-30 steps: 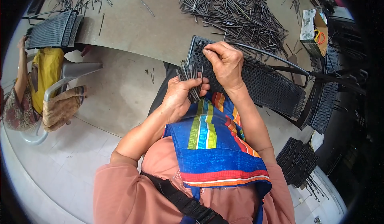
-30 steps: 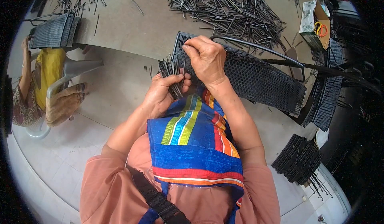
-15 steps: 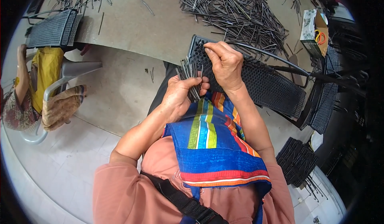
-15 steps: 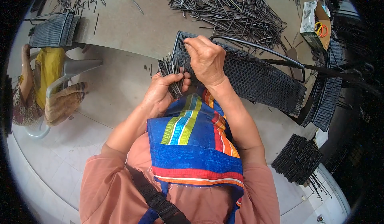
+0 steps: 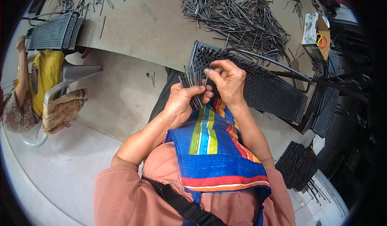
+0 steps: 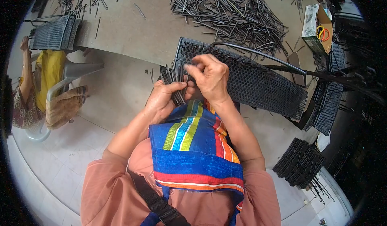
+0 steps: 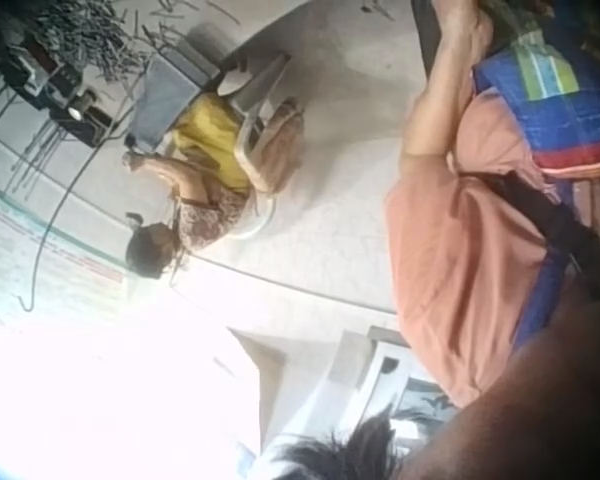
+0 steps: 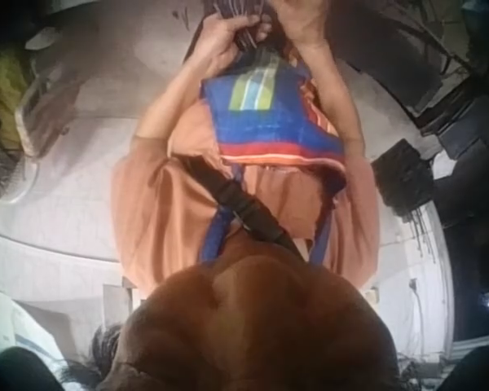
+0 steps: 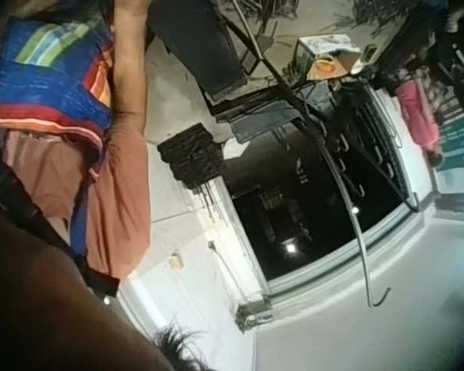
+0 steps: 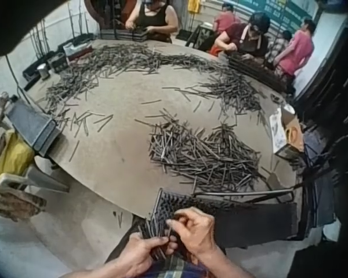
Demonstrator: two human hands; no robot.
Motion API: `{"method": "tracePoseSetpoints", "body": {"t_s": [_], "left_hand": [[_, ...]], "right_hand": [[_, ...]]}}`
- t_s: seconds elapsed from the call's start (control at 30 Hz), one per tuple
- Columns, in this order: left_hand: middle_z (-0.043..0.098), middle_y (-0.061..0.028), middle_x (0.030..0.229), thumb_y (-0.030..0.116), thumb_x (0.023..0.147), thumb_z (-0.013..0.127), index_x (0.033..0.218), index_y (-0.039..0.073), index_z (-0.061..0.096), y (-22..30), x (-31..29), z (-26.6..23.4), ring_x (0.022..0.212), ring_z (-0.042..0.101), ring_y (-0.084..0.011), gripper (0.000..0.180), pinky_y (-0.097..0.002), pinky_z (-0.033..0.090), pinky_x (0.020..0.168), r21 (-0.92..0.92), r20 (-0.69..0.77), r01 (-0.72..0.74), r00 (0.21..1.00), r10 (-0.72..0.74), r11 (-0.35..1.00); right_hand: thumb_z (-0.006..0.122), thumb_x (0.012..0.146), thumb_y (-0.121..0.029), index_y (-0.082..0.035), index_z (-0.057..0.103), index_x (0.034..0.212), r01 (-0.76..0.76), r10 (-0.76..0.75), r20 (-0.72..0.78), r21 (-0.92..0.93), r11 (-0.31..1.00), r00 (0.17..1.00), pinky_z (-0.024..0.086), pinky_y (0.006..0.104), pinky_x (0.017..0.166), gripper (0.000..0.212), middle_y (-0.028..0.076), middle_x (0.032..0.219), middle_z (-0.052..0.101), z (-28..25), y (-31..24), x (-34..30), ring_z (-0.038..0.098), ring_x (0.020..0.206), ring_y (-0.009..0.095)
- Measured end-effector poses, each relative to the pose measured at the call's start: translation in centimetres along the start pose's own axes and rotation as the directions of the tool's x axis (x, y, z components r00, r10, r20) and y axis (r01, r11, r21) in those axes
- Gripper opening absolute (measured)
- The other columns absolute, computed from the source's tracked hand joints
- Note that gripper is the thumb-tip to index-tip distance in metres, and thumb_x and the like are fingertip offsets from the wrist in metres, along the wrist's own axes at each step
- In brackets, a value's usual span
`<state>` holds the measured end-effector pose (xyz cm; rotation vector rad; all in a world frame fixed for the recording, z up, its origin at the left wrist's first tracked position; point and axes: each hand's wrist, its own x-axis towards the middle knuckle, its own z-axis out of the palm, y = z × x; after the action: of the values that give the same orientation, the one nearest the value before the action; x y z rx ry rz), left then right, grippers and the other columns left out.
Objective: Manually inserting metal rods into a perforated grid to assemble a radiator core.
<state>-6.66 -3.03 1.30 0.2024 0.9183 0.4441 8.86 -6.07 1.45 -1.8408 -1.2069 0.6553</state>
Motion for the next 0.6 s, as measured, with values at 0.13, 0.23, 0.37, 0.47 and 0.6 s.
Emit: {"method": "tracePoseSetpoints", "body": {"t_s": [0.13, 0.23, 0.37, 0.47, 0.6], "left_hand": [[0.07, -0.016, 0.09, -0.003, 0.087, 0.061, 0.101, -0.005, 0.063, 0.1, -0.4, 0.6, 0.073, 0.07, -0.0227, 0.014, -0.0318, 0.06, 0.062, 0.113, 0.056, -0.001, 0.998, -0.006, 0.994], [0.07, -0.0155, 0.09, -0.001, 0.089, 0.06, 0.101, -0.006, 0.063, 0.0, -0.6, 0.8, 0.072, 0.071, -0.0222, 0.014, -0.0317, 0.06, 0.061, 0.06, 0.013, -0.003, 1.0, 0.003, 0.998], [0.069, -0.0138, 0.089, 0.001, 0.09, 0.059, 0.103, -0.005, 0.063, -0.2, -0.6, 0.2, 0.073, 0.07, -0.0206, 0.015, -0.0311, 0.059, 0.062, 0.115, -0.082, -0.018, 0.996, 0.028, 0.993], [0.07, -0.0132, 0.089, 0.001, 0.09, 0.058, 0.104, -0.003, 0.062, -0.3, -0.7, 0.4, 0.073, 0.069, -0.0187, 0.015, -0.0293, 0.057, 0.061, 0.155, -0.065, -0.037, 0.997, 0.047, 0.987], [0.07, -0.0122, 0.092, 0.003, 0.092, 0.055, 0.108, -0.003, 0.061, -0.3, -0.5, 0.6, 0.075, 0.068, -0.0175, 0.018, -0.028, 0.056, 0.061, 0.201, -0.026, -0.057, 0.998, 0.063, 0.978]], "right_hand": [[0.071, 0.082, -0.001, 0.002, 0.069, 0.088, -0.388, 0.269, 0.298, 0.487, 0.782, 0.916, 0.039, 0.019, 0.045, 0.007, 0.004, 0.068, 0.065, 0.2, 1.6, -1.1, 0.052, 0.05, 0.004], [0.07, 0.083, -0.001, 0.002, 0.069, 0.089, -0.469, 0.332, 0.338, 0.524, 0.711, 0.881, 0.035, 0.0191, 0.043, 0.007, 0.004, 0.069, 0.065, -1.1, 1.4, -0.5, 0.048, 0.047, 0.003], [0.069, 0.086, -0.001, 0.002, 0.069, 0.093, -0.137, 0.249, -0.116, 0.586, 0.798, 0.962, 0.033, 0.0179, 0.043, 0.008, 0.004, 0.072, 0.066, -1.4, 0.8, -0.2, 0.047, 0.048, 0.003], [0.071, 0.083, 0.003, 0.001, 0.069, 0.09, 0.137, -0.021, -0.349, 0.313, 0.94, 0.937, 0.036, 0.0176, 0.047, 0.008, 0.0, 0.073, 0.063, -1.1, 2.3, 1.1, 0.048, 0.053, 0.003], [0.073, 0.081, 0.003, 0.001, 0.068, 0.086, 0.258, -0.201, -0.376, 0.106, 0.96, 0.904, 0.037, 0.0188, 0.049, 0.007, 0.0, 0.072, 0.061, -0.5, 1.8, 1.8, 0.047, 0.055, 0.004]]}}
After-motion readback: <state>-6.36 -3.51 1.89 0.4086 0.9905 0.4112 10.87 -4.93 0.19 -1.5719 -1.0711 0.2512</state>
